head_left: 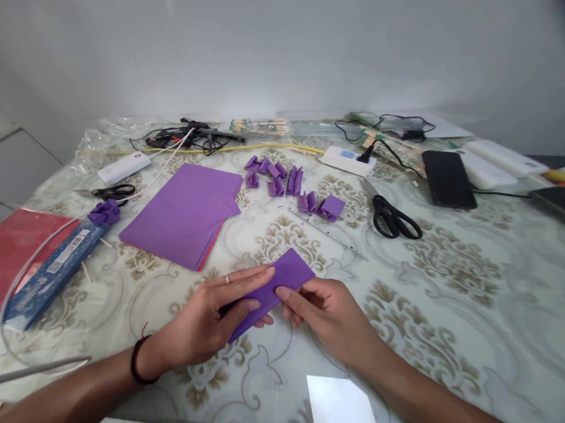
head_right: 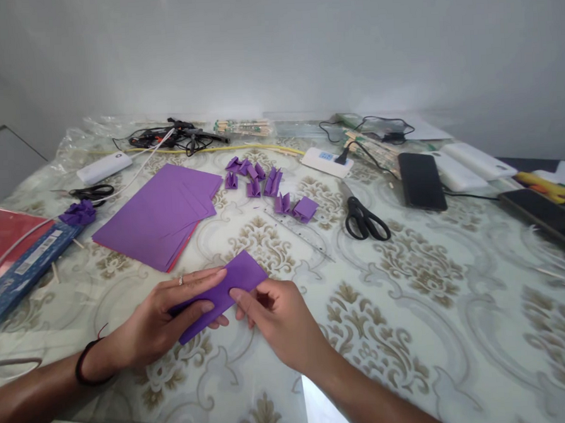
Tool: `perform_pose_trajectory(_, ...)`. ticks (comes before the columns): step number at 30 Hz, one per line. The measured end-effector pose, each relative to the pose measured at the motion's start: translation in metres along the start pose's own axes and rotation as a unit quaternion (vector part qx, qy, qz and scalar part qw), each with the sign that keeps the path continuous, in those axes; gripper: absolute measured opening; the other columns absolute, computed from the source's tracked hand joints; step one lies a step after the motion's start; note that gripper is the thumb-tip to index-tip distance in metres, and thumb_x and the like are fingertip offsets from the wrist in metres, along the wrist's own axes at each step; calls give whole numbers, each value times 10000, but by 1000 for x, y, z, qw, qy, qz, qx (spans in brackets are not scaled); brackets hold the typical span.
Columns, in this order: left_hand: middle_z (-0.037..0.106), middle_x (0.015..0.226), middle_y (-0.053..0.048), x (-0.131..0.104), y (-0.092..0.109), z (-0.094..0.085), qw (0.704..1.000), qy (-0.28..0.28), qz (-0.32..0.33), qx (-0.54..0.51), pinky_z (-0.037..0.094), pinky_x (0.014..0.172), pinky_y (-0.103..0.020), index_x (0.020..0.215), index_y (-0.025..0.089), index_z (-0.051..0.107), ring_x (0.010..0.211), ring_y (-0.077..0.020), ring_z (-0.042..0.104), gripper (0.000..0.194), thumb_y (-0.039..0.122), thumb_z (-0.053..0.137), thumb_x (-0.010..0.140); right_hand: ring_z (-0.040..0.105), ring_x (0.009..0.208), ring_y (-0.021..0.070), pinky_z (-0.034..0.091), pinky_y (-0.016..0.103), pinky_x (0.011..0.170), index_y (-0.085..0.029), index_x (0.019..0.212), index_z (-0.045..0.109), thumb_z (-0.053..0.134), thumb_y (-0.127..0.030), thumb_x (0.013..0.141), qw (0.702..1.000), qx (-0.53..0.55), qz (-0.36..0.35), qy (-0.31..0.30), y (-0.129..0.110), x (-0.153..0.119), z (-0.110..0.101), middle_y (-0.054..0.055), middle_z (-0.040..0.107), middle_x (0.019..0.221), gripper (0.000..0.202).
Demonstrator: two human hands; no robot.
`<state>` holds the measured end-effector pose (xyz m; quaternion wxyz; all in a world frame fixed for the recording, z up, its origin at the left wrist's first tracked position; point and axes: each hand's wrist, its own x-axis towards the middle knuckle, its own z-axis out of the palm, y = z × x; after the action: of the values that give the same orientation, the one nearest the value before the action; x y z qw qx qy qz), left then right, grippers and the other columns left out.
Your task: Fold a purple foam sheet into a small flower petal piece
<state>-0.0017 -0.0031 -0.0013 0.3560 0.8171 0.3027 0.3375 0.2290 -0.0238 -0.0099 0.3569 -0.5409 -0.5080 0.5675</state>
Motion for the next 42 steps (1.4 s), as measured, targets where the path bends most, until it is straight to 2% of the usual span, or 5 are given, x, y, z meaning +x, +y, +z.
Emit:
perform_pose_trajectory(7,619,1545,-23,0,1,-1,1000,-13,-3,5,507,1214,-372,1569,339,524,1423,-218,602,564,153,622,1045,606,577,161,468,283,578,-178,678,714,764,-585,838,999,13,5,-51,-3,0,4,43,714,647,440)
perform_pose_trajectory(19,526,1614,-53,4,9,-8,998,-46,-46,-19,451,1251,-478,1603,318,478,1497,-285,512,635,178,652,1009,593,571,161,460,290,583,-187,635,668,752,-557,859,1000,-20,-2,-22,-6,1,-2,37,690,611,441)
perform_pose_trajectory(32,491,1635,-41,5,9,-8,994,-52,-71,-63,422,1267,-521,1603,350,475,1527,-299,467,632,177,638,1017,577,563,155,430,282,566,-187,626,627,731,-562,895,998,-25,7,-60,-3,-1,0,22,654,589,473)
perform_pose_trajectory(38,437,1677,-20,1,5,-7,991,-60,-98,-68,642,1044,-415,1612,397,442,1476,-306,546,628,195,604,1039,564,580,151,434,282,584,-179,673,664,715,-572,917,998,-13,-18,-61,-5,2,-5,20,658,620,466)
perform_pose_trajectory(42,415,1682,6,0,3,-7,991,-60,-93,-72,485,1229,-518,1634,416,390,1551,-305,438,650,210,596,1053,587,621,160,465,281,597,-178,780,737,719,-593,915,994,18,-17,-110,-8,2,-5,36,703,712,437)
